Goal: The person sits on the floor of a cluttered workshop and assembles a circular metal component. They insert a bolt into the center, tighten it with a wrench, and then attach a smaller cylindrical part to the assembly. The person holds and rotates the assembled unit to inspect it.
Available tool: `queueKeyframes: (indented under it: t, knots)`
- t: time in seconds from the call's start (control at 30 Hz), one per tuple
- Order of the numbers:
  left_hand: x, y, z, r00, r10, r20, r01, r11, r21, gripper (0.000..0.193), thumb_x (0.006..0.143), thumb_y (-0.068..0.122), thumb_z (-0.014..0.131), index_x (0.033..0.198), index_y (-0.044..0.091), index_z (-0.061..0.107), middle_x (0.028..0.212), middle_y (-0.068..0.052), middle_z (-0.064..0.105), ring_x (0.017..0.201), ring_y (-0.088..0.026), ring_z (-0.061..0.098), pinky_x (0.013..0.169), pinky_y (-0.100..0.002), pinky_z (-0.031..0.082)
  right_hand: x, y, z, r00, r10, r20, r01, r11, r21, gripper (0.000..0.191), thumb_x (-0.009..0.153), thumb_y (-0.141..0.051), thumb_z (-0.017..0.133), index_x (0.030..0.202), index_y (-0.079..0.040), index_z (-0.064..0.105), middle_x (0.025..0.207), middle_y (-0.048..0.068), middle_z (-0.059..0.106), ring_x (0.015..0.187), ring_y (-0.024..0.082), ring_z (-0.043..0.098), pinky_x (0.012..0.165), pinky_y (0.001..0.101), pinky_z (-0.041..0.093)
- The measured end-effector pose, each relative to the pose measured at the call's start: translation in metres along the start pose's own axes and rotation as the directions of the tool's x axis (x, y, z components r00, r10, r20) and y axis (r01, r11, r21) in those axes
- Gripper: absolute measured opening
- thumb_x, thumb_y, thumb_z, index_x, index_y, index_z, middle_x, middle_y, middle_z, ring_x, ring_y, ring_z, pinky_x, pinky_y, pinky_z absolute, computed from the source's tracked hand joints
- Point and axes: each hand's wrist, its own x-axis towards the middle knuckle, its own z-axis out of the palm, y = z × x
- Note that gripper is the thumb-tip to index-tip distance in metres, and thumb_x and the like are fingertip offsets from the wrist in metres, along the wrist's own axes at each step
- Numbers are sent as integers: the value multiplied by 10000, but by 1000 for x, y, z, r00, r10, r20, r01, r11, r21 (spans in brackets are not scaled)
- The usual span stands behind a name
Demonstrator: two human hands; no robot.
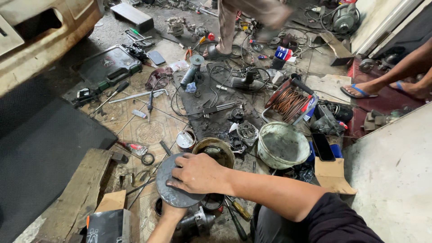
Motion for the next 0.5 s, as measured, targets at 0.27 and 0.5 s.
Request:
queueKeyframes:
  t: [0.27, 0.5]
  knots:
    - [6, 37, -11, 998, -57, -18, 53, 981, -186, 440, 828, 151, 750, 1240, 78, 613, 1215, -97, 680, 1125, -230, 669, 924, -391, 547, 2, -6, -7, 999, 15, -52, -15, 1000, 12, 397, 952, -423, 668, 971, -26, 663, 952, 145, 623, 927, 359, 671, 696, 442, 567]
    - [5, 18, -7, 998, -6, -60, -6, 982, -191, 514, 838, 111, 735, 1312, 46, 548, 1281, -106, 625, 1182, -220, 598, 973, -385, 490, -3, -4, -16, 989, -146, -18, 147, 986, 77, 285, 904, -249, 696, 1074, -23, 660, 1039, 143, 621, 976, 348, 645, 778, 432, 550]
